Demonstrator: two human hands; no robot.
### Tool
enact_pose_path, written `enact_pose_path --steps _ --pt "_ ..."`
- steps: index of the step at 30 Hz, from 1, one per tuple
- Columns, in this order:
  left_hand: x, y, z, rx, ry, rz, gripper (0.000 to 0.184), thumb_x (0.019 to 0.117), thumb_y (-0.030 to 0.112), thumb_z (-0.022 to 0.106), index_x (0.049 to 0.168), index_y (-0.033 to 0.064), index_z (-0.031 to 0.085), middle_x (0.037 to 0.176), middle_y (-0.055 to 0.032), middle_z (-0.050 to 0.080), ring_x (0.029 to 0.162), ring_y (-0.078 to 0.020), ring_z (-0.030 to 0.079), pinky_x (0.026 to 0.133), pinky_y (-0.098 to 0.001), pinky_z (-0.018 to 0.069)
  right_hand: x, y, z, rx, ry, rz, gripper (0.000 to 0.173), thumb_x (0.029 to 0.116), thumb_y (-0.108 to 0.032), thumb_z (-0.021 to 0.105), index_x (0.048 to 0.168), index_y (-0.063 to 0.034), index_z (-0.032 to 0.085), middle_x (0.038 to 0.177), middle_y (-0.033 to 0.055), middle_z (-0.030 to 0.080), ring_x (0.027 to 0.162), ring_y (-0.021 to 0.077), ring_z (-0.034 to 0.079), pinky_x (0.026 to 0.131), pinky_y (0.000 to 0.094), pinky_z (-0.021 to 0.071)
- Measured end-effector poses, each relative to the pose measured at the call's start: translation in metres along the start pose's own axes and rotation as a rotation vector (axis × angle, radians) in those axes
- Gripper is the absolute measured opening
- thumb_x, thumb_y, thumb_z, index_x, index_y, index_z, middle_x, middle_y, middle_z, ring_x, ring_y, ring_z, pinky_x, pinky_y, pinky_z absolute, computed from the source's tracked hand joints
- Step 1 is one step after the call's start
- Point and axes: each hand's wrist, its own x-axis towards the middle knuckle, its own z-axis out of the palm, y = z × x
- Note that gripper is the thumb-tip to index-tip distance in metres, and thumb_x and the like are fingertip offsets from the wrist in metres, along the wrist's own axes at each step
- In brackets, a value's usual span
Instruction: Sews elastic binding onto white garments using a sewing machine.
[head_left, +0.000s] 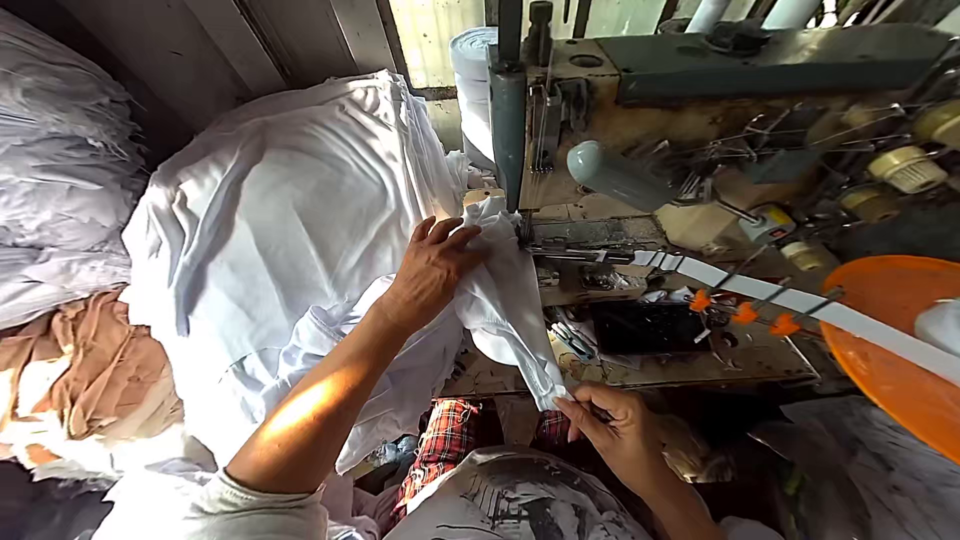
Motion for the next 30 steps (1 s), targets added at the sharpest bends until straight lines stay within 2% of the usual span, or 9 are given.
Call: enact_pose_path --steps 3,7,10,16,21,24,27,28,30 --pt "0.014 -0.015 0.002 -0.008 -0.033 -0.009 0.044 0.0888 -0.012 0.052 0.117 0.0122 0.076 0.129 -0.0179 0.068 0.123 -0.0416 0.061 0.102 -0.0615 0.0425 0.015 0.004 0.004 0.014 0.016 0.004 0.02 0.0973 -0.015 0.067 0.087 0.0011 0.071 0.068 -0.0029 0.067 0.056 -0.0035 0.06 0.054 0.0122 0.0525" --pt "0.038 -0.034 0.003 -0.034 -0.111 -0.014 0.047 0.0881 -0.015 0.053 0.121 0.0113 0.075 0.128 -0.0201 0.068 0.117 -0.0445 0.063 0.096 -0.063 0.0457 0.037 0.009 0.01 0.007 0.033 -0.003 0.022 0.0987 -0.015 0.065 0.082 0.0002 0.069 0.064 -0.0038 0.065 0.054 -0.0036 0.059 0.053 0.0125 0.051" --pt "0.057 -0.05 0.008 -0.037 -0.123 0.001 0.046 0.084 -0.017 0.056 0.118 0.0078 0.075 0.122 -0.0218 0.069 0.11 -0.0457 0.065 0.088 -0.0628 0.0483 0.055 0.013 0.015 0.003 0.065 -0.012 0.023 0.0985 -0.014 0.065 0.081 0.0004 0.068 0.065 -0.0032 0.065 0.054 -0.0026 0.06 0.052 0.0133 0.0518" --pt "0.08 -0.072 0.004 -0.041 -0.044 -0.061 0.034 0.0832 -0.016 0.058 0.114 -0.0053 0.07 0.118 -0.0284 0.068 0.106 -0.0514 0.065 0.085 -0.0676 0.048 0.091 0.014 0.021 0.0 0.095 -0.026 0.023 0.0991 -0.014 0.065 0.083 0.0018 0.069 0.067 -0.0024 0.065 0.056 -0.0025 0.06 0.054 0.0133 0.0516" --pt "0.085 -0.083 -0.013 -0.078 0.09 -0.139 0.041 0.0819 -0.015 0.056 0.118 -0.0019 0.07 0.114 -0.0289 0.069 0.102 -0.0523 0.067 0.082 -0.0719 0.0483 0.115 0.014 0.023 0.0 0.158 -0.15 0.021 0.0984 -0.01 0.065 0.083 0.0038 0.069 0.07 -0.0011 0.067 0.058 -0.0024 0.062 0.056 0.0134 0.0535" --pt "0.082 -0.081 -0.031 -0.084 0.181 -0.101 0.036 0.0843 -0.009 0.056 0.117 -0.0013 0.07 0.111 -0.0262 0.07 0.098 -0.0482 0.069 0.079 -0.0694 0.0495 0.123 0.02 0.026 0.011 0.167 -0.224 0.019 0.0973 -0.008 0.066 0.084 0.005 0.069 0.077 0.0029 0.068 0.062 -0.0001 0.063 0.058 0.0152 0.0553" --pt "0.072 -0.08 -0.048 0.004 0.23 -0.054 0.031 0.09 -0.002 0.054 0.117 -0.0018 0.07 0.114 -0.0257 0.071 0.101 -0.0468 0.07 0.081 -0.0657 0.0514 0.128 0.029 0.029 0.127 0.14 -0.242 0.012 0.0965 -0.003 0.066 0.093 0.0076 0.071 0.092 0.0085 0.072 0.064 0.0039 0.066 0.059 0.0193 0.0589" --pt "0.068 -0.078 -0.053 0.057 0.197 -0.054 0.032 0.0893 -0.003 0.054 0.118 -0.0026 0.069 0.117 -0.0267 0.07 0.104 -0.0482 0.068 0.084 -0.0657 0.0506 0.129 0.031 0.03 0.156 0.133 -0.243 0.011 0.0965 -0.002 0.065 0.095 0.0082 0.071 0.097 0.0097 0.072 0.065 0.0048 0.067 0.06 0.0203 0.0599" --pt "0.055 -0.056 -0.065 0.087 0.018 -0.102 0.04 0.0844 -0.01 0.064 0.124 -0.0046 0.067 0.126 -0.0306 0.064 0.118 -0.0536 0.059 0.095 -0.0709 0.0436 0.129 0.031 0.03 0.18 0.119 -0.238 0.011 0.0964 -0.001 0.065 0.098 0.0085 0.071 0.101 0.0103 0.072 0.067 0.0054 0.068 0.061 0.0211 0.0611"
